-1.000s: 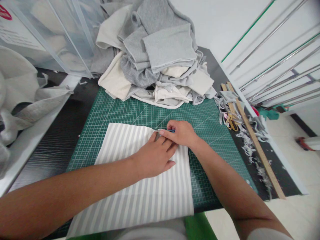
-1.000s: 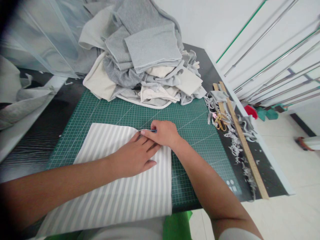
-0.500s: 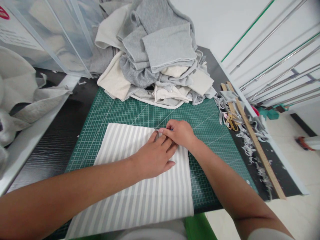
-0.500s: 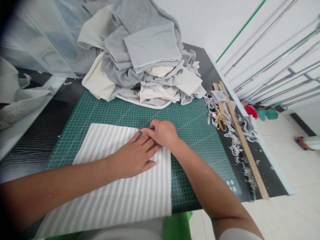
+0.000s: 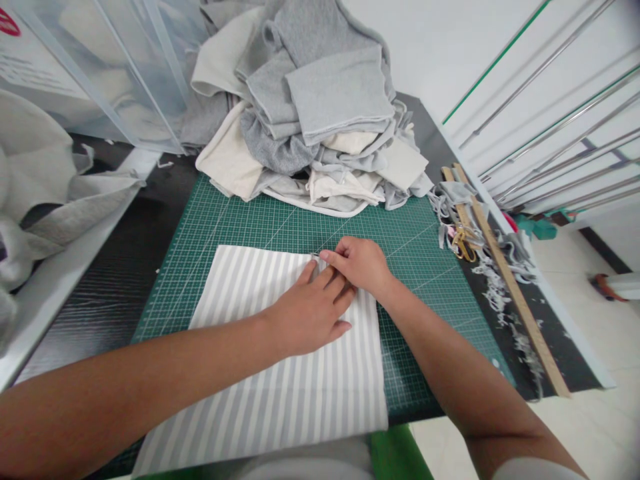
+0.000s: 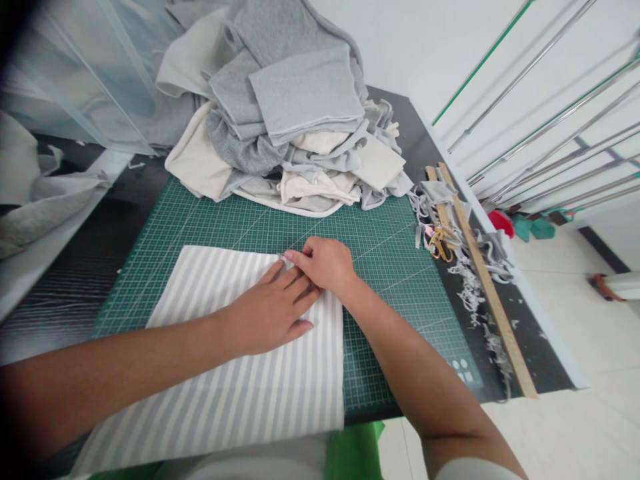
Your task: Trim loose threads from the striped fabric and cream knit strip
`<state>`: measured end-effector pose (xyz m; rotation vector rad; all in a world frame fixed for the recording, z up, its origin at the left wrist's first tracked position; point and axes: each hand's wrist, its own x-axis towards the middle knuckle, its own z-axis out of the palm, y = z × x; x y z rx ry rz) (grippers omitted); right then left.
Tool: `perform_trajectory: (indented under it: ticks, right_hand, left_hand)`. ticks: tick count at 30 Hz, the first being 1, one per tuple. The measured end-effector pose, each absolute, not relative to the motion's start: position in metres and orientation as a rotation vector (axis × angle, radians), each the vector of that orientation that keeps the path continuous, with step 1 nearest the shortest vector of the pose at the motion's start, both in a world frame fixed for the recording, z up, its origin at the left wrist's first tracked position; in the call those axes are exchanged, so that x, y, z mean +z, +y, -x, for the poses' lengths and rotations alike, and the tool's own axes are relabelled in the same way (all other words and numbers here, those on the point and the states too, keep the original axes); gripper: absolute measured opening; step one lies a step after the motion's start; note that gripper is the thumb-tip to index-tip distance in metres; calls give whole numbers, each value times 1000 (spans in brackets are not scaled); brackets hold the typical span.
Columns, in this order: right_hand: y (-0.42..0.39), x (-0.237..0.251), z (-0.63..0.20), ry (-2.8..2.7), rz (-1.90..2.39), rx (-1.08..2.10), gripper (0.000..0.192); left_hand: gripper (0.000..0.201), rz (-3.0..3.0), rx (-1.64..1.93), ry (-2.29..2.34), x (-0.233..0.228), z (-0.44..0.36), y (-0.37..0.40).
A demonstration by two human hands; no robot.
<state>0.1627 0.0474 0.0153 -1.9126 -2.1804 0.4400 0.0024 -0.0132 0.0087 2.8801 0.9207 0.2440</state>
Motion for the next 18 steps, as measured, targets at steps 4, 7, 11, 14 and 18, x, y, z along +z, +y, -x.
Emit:
perform_trajectory:
  ticks: [4, 7, 11, 14, 18]
  right_hand:
    - [49, 17, -163, -2216, 1901, 467, 49]
    - [49, 19, -163, -2229, 1901, 476, 51]
    - [50, 20, -162, -2251, 1905, 477, 53]
    - [50, 20, -161, -2297, 1919, 441, 54]
    - [52, 21, -160, -2368, 1926, 366, 56]
  left_hand:
    - [58, -2870, 249, 936, 9, -2, -14]
    - [57, -2854, 241, 966, 10, -2, -15]
    - [57, -2852, 236, 985, 11, -2, -17]
    - [56, -2853, 235, 980, 11, -2, -17]
    - [56, -2855, 225, 970, 12, -2, -17]
